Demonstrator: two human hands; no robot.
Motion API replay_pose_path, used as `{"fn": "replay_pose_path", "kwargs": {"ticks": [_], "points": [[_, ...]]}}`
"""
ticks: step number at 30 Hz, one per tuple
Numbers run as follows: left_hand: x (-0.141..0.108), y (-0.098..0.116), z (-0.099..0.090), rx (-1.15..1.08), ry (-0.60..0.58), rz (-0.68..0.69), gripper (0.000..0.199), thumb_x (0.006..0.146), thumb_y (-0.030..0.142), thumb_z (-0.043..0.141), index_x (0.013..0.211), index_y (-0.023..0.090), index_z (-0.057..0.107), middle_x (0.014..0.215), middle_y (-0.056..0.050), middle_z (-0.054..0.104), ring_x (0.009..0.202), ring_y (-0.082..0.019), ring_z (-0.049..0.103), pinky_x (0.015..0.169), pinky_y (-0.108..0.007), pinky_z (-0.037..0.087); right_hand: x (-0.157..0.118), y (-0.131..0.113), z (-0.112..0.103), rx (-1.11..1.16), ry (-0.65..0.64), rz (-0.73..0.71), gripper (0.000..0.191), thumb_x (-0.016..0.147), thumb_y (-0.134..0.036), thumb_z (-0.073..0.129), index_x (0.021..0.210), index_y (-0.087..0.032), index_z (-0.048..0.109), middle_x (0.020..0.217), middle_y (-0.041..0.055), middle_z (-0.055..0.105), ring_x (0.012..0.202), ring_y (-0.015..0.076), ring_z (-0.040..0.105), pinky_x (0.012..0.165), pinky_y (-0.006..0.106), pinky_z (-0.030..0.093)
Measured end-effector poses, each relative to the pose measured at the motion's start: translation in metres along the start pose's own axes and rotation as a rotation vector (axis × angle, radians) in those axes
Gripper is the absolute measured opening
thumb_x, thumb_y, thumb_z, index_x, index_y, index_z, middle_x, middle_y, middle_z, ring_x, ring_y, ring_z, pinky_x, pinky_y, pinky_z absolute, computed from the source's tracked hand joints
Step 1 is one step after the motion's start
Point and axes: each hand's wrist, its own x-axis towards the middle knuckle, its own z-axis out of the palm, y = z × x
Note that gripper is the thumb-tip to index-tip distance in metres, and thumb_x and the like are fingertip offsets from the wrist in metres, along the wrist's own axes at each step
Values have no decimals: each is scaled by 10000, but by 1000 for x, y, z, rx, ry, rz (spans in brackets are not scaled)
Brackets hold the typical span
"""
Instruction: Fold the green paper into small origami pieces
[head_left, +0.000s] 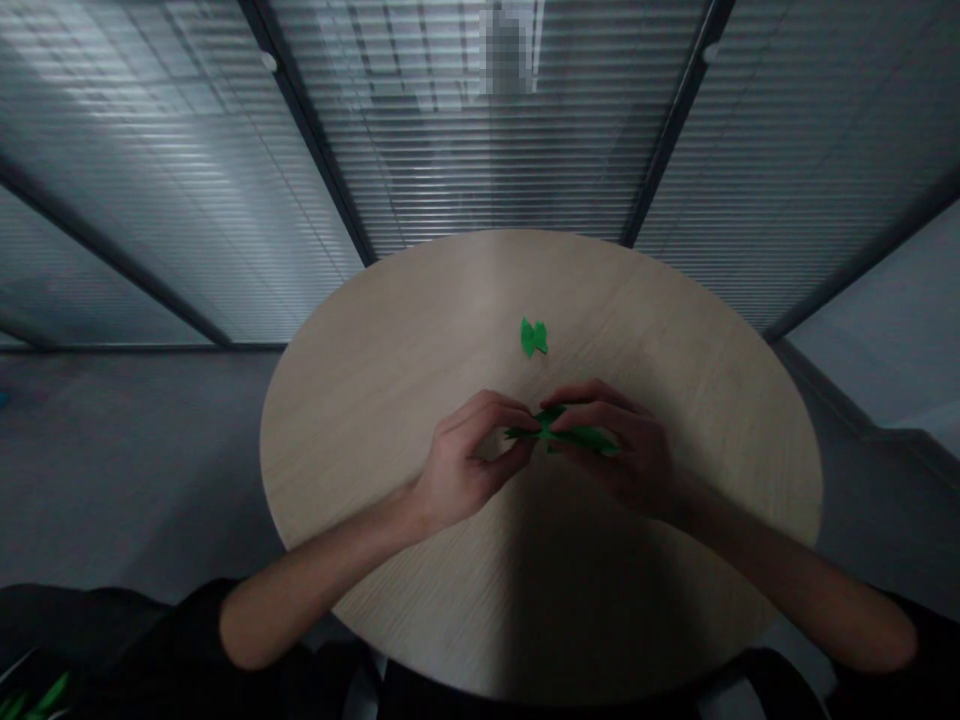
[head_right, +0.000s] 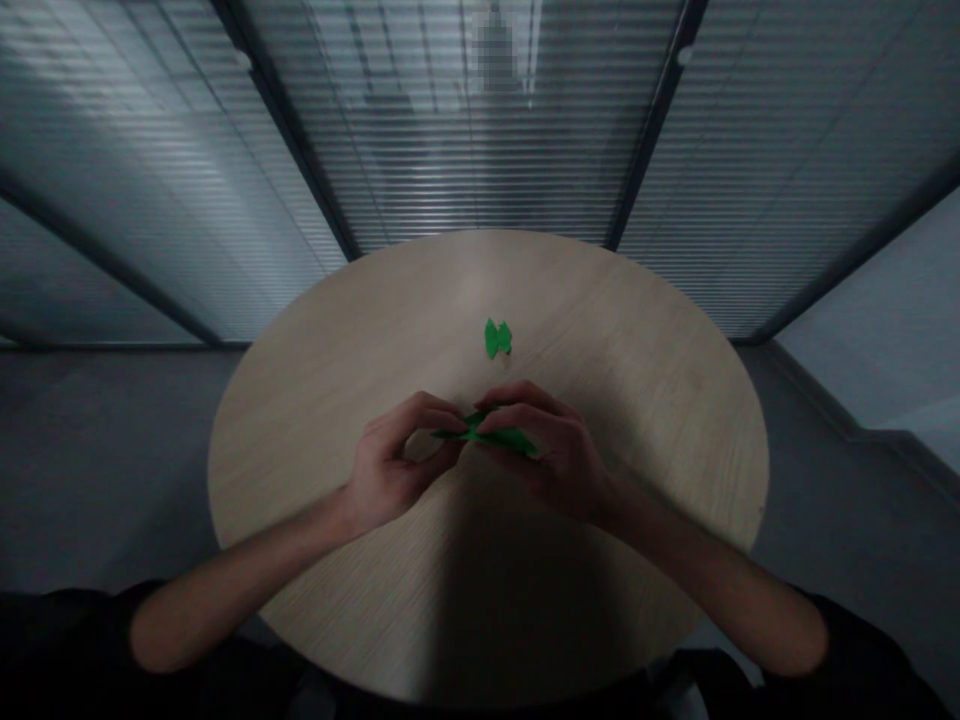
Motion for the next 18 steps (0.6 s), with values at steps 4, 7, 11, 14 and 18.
{"fn": "replay_pose_path", "kwargs": {"ticks": [4, 7, 11, 14, 18], "points": [[1, 0, 0, -29, 12, -24, 82, 928, 119, 717, 975, 185, 711, 950, -76, 754, 859, -173, 731, 753, -305, 609, -1, 2, 0, -9, 16, 26, 133, 934, -175, 748, 1036, -260, 740, 1159, 61, 702, 1010, 189, 721, 881, 370, 617], [1, 0, 0, -57, 19, -56, 96, 909, 131, 759, 975, 186, 716, 957, -72, 759, 869, -171, 735, 773, -304, 612, 0, 1, 0, -13, 15, 41, 120, 944, -179, 733, 1040, -251, 730, 1165, 69, 698, 1031, 193, 715, 898, 372, 609], [1, 1, 0, -95, 23, -90, 84, 905, 168, 784, 952, 189, 718, 959, -71, 772, 867, -178, 742, 794, -325, 623, 1, -1, 0, -21, 26, 46, 64, 961, -196, 711, 999, -246, 713, 1143, 66, 700, 1024, 194, 714, 892, 371, 610], [1, 2, 1, -113, 18, -131, 44, 929, 170, 751, 929, 191, 713, 956, -70, 782, 857, -179, 750, 793, -330, 631, 2, -3, 0, -17, 48, 83, 34, 964, -210, 700, 955, -243, 698, 1117, 59, 700, 986, 186, 712, 866, 361, 617], [-1, 2, 5, -149, 35, -190, 63, 927, 172, 744, 896, 191, 692, 946, -69, 791, 848, -178, 758, 789, -325, 641, 2, -5, 2, 27, 69, 161, 57, 956, -224, 698, 904, -228, 676, 1077, 54, 684, 936, 170, 704, 789, 319, 621]]}}
